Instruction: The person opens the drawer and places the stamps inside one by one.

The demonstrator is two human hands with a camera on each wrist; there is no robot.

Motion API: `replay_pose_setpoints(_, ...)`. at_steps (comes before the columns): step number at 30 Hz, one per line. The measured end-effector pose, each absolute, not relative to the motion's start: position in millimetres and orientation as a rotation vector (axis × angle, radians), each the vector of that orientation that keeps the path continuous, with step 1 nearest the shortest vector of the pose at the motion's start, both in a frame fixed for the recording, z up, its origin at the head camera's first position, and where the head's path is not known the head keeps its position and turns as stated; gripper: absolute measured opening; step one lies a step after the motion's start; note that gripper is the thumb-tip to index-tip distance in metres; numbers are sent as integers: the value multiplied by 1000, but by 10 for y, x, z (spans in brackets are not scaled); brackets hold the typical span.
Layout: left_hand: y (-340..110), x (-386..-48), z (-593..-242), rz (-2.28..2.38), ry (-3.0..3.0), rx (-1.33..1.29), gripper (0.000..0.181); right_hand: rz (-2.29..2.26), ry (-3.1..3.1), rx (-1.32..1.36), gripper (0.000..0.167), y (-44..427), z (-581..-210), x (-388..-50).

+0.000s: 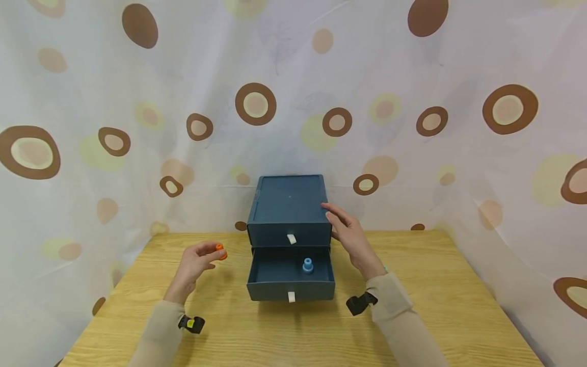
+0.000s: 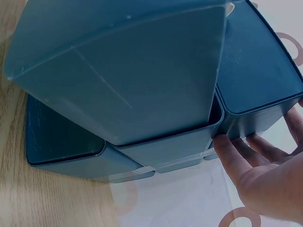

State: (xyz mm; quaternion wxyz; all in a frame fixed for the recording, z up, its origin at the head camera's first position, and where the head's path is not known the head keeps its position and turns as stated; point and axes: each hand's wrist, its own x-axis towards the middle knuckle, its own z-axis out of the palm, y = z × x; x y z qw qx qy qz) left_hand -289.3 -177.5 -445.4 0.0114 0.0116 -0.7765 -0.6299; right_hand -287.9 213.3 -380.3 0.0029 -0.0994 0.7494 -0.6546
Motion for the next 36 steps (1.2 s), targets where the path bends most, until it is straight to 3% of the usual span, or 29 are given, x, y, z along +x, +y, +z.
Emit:
replay_pose_setpoints(25, -1464, -2786, -4235, -1980, -2327, -32, 35, -2057, 2353, -323, 56, 2133, -3812, -2869)
replay_pose_setpoints(36, -1327, -2811, -4320, -2021, -2254, -174, 30, -2058, 2349, -322, 55, 2139, -3809, -2869)
